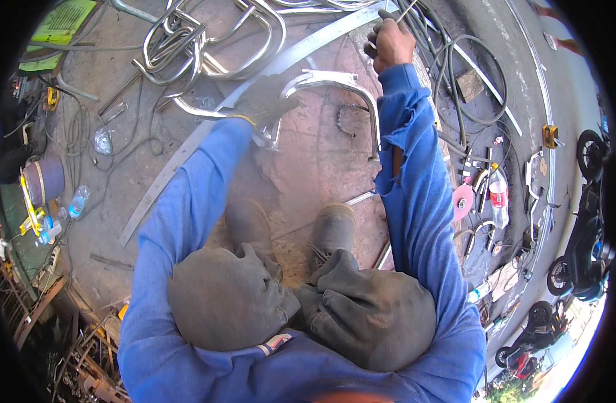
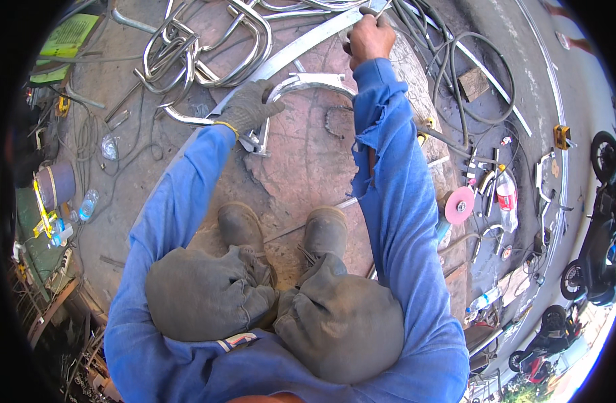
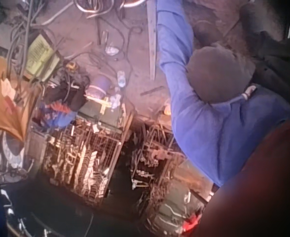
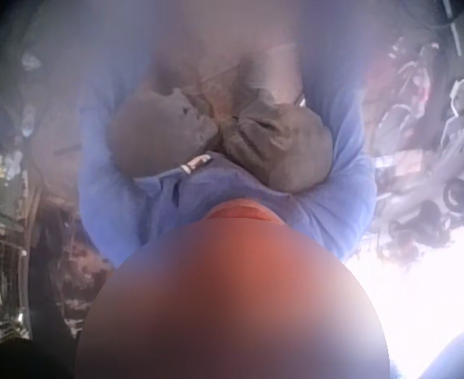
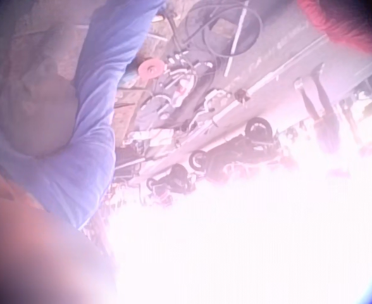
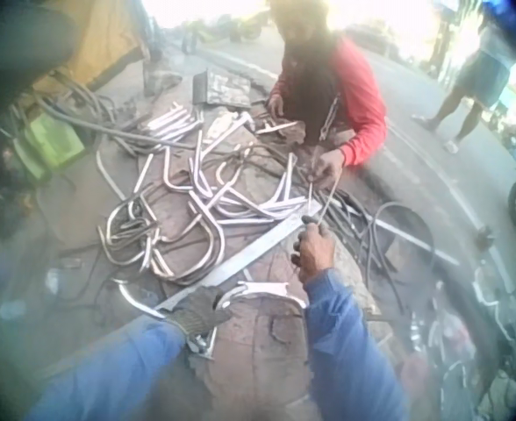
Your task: The person sits on the floor and uses an angle grinder to cut and smooth curved metal pieces. They then use a hammer to shape the metal on a vise and a welding torch to join the pieces together.
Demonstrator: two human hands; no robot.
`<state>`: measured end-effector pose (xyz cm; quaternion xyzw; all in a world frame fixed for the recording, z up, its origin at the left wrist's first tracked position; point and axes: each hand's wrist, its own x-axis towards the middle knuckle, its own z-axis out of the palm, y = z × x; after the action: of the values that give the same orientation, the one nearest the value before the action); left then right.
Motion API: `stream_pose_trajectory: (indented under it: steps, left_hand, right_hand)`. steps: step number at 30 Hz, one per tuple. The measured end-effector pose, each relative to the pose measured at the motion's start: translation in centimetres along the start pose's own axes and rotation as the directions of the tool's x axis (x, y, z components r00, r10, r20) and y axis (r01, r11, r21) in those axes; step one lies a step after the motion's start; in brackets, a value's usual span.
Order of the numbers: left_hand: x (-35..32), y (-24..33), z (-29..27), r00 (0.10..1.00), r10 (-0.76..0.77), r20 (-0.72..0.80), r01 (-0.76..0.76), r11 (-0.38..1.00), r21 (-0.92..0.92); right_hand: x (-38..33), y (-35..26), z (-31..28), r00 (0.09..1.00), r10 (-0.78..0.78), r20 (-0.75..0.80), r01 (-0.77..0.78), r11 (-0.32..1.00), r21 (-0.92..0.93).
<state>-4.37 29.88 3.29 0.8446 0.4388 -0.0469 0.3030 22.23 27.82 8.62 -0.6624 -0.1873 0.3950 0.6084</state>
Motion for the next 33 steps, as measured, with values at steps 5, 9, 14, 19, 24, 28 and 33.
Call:
stream_pose_trajectory:
  steps: [5,9,14,19,24,28,33]
  left_hand:
    - [-0.7,0.5,0.7,0.996,-0.079,-0.038,0.081,0.995,0.059]
    - [-1.4,0.6,0.6,0.998,-0.051,-0.029,0.053,0.997,0.058]
    - [-2.2,0.6,0.1,0.997,-0.016,-0.071,0.015,1.0,-0.013]
    - [-1.2,0.1,-1.3,0.996,0.077,-0.042,-0.079,0.996,-0.042]
    - [-0.7,0.3,-0.6,1.0,0.009,-0.024,-0.009,1.0,-0.005]
    - [-1.1,-0.2,0.6,0.998,-0.005,-0.069,0.008,0.999,0.043]
    - [-1.1,-0.6,1.5,0.978,0.112,-0.177,-0.106,0.993,0.043]
  right_hand:
    - [-0.2,-0.1,-1.1,0.971,0.147,-0.19,-0.082,0.946,0.314]
    - [0.1,0.4,-0.4,0.989,0.087,-0.121,-0.059,0.973,0.224]
    - [1.4,1.3,0.6,0.983,0.075,0.166,-0.16,0.791,0.591]
    - [2.2,1.8,-0.2,0.993,0.008,0.117,-0.08,0.768,0.635]
    - [0.1,2.8,-1.9,0.989,0.017,0.149,-0.114,0.728,0.676]
    - [-4.8,3.4,-4.0,0.982,0.045,0.182,-0.131,0.862,0.49]
    - [-13.3,4.6,-5.8,0.957,0.226,0.182,-0.262,0.942,0.209]
